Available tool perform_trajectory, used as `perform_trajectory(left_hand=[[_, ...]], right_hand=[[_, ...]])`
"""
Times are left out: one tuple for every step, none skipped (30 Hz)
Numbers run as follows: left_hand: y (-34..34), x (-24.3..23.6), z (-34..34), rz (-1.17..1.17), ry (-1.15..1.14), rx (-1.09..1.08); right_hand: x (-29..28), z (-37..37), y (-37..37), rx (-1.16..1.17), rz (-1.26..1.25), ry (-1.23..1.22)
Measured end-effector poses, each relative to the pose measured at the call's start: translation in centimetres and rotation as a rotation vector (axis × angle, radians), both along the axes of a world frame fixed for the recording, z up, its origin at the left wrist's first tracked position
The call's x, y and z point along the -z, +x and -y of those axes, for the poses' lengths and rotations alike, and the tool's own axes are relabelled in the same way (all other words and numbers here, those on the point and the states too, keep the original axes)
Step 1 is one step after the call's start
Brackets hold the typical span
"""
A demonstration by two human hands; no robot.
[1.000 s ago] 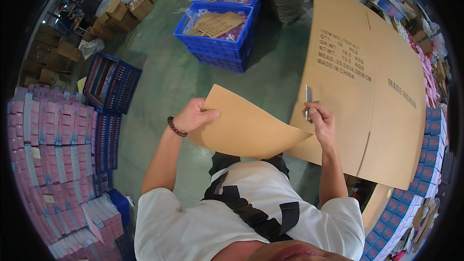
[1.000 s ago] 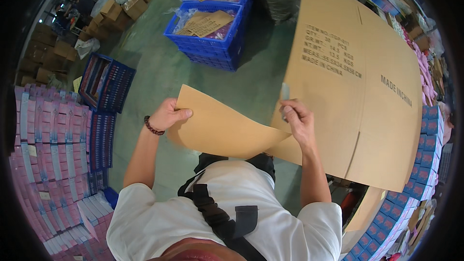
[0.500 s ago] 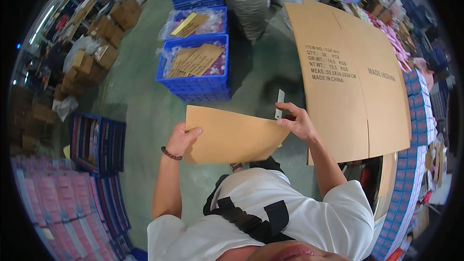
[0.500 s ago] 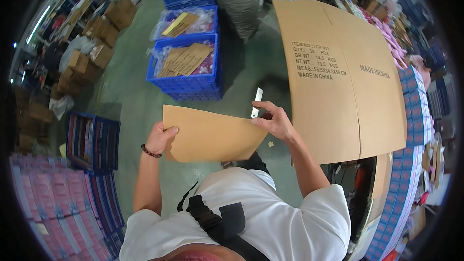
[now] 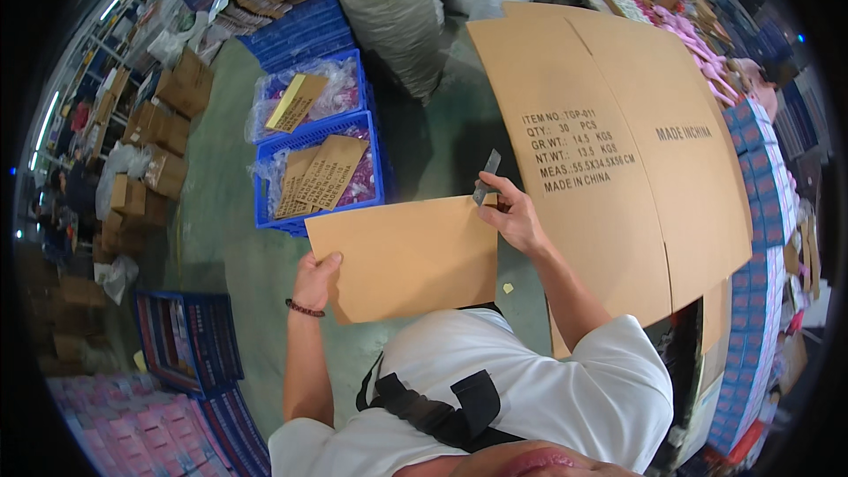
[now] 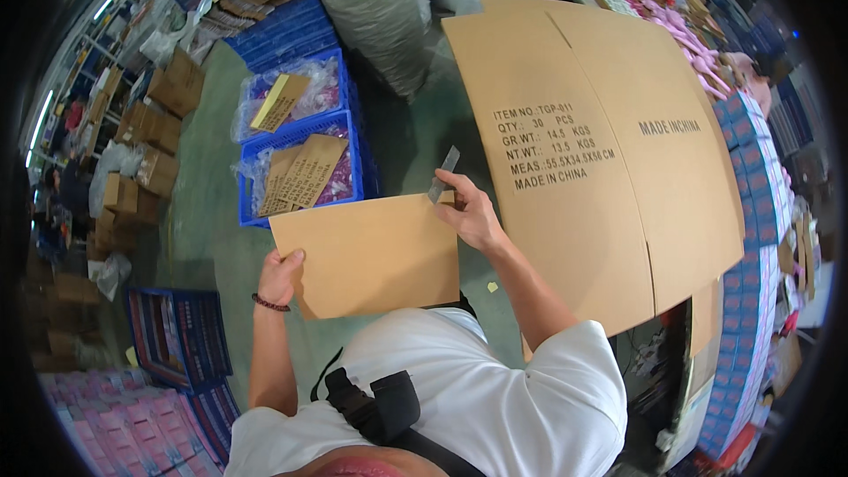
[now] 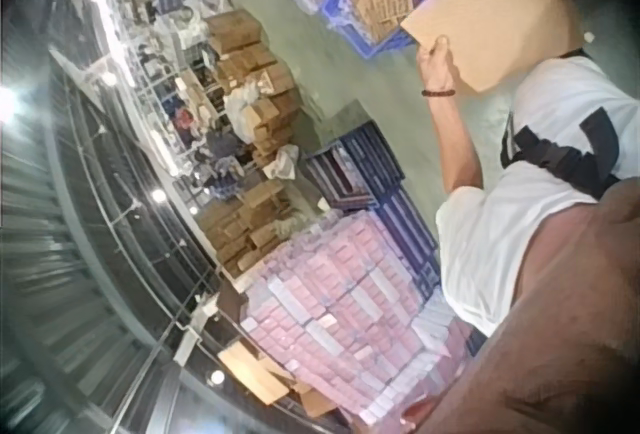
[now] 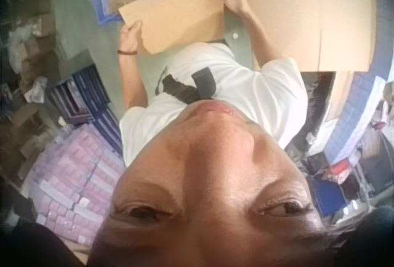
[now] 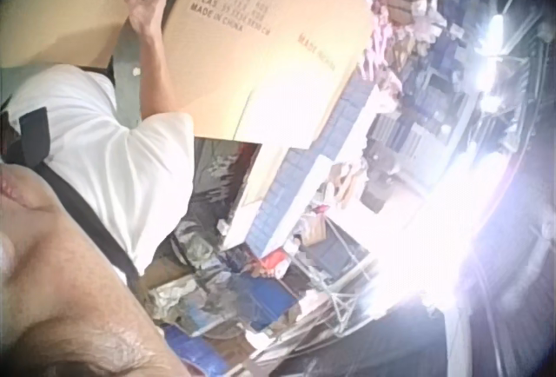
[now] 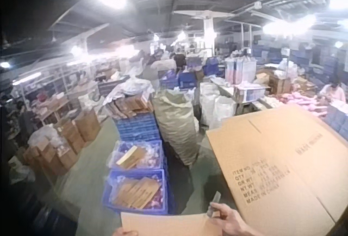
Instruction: The person applies printed cardboard labels to large flat cardboard boxes using yellow adhesive tape. They position each label, smooth it down, and secure it with tape, repeating the process for multiple boxes.
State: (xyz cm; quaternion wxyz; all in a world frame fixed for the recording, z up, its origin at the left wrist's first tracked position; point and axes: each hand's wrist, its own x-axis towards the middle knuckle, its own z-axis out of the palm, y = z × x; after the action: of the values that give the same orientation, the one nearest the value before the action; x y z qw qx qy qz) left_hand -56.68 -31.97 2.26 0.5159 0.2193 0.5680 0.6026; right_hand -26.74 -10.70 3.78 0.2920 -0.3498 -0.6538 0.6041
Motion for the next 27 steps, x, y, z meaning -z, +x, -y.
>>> perform_trajectory(left_hand=[[-0.4,0.3,-1.2,0.004,-0.009,-0.005],[-0.8,0.8,-1.7,0.018,0.004,-0.022],[-1.3,1.6,-2.3,0.052,-0.033,-0.035],[-1.9,2.7,-2.9,0.1,-0.045,-0.057],[-2.3,3.8,-3.2,0.136,-0.065,-0.101],[-2.7,4.7,-3.1,0.114,-0.096,-0.14],[-3.1,5.6,-2.9,0.058,-0.17,-0.201],[-3.8,6.5,-2.9,0.046,-0.244,-0.238],[-4.0,7.3,-2.7,0.108,-0.262,-0.286],[-4.2,8.2,-2.7,0.165,-0.261,-0.322],[-4.3,8.9,-2.7,0.218,-0.257,-0.348],[-4.6,9.6,-2.5,0.179,-0.252,-0.359],[-4.8,10.2,-2.2,0.133,-0.291,-0.368],[-5.4,10.8,-2.1,0.092,-0.311,-0.373],[-5.9,11.3,-1.7,0.052,-0.353,-0.382],[-6.5,11.8,-1.1,0.058,-0.338,-0.412],[-7.2,12.1,-0.6,0.01,-0.37,-0.415],[-7.9,12.5,0.1,-0.041,-0.402,-0.421],[-8.5,12.8,0.8,-0.101,-0.442,-0.426],[-8.7,13.2,1.1,-0.022,-0.357,-0.511],[-8.7,13.8,1.3,0.013,-0.338,-0.514],[-9.1,14.4,1.5,0.046,-0.315,-0.513],[-10.0,14.8,2.0,0.06,-0.286,-0.528],[-10.6,15.2,2.5,-0.064,-0.346,-0.515],[-11.0,15.6,3.1,-0.186,-0.428,-0.506],[-11.4,16.0,3.7,-0.129,-0.391,-0.537],[-11.6,16.4,4.1,-0.07,-0.36,-0.561]], right_hand=[[0.3,-1.5,-0.7,0.028,0.025,0.018],[0.8,-2.8,-1.6,0.022,0.019,0.051],[1.4,-3.8,-2.8,-0.01,-0.009,0.094],[1.9,-4.8,-3.9,-0.03,0.096,0.173],[2.5,-5.4,-5.0,-0.055,0.118,0.226],[3.3,-6.0,-6.4,-0.064,0.076,0.266],[3.7,-6.3,-7.3,-0.051,0.139,0.126],[4.3,-6.7,-8.0,-0.099,0.189,0.14],[4.8,-7.2,-8.7,-0.126,0.264,0.15],[5.5,-7.6,-9.5,-0.151,0.284,0.153],[6.1,-7.8,-10.2,-0.169,0.302,0.158],[6.7,-7.9,-11.0,-0.175,0.36,0.131],[7.1,-8.1,-11.8,-0.2,0.337,0.162],[7.6,-8.2,-12.8,-0.216,0.347,0.162],[7.9,-8.3,-13.8,-0.234,0.369,0.138],[8.2,-8.3,-15.0,-0.255,0.365,0.14],[8.5,-8.2,-16.1,-0.266,0.316,0.101],[8.6,-8.1,-17.2,-0.299,0.312,0.134],[8.8,-8.0,-18.3,-0.325,0.314,0.138],[8.9,-8.0,-19.3,-0.393,0.324,0.155],[9.2,-7.8,-19.9,-0.411,0.371,0.211],[9.5,-7.6,-20.8,-0.444,0.383,0.281],[10.1,-7.4,-22.4,-0.491,0.362,0.357],[10.2,-7.1,-23.3,-0.489,0.392,0.178],[10.4,-6.5,-24.5,-0.514,0.355,0.197],[10.4,-6.1,-25.6,-0.519,0.433,0.213],[10.3,-5.6,-26.5,-0.547,0.428,0.255]])
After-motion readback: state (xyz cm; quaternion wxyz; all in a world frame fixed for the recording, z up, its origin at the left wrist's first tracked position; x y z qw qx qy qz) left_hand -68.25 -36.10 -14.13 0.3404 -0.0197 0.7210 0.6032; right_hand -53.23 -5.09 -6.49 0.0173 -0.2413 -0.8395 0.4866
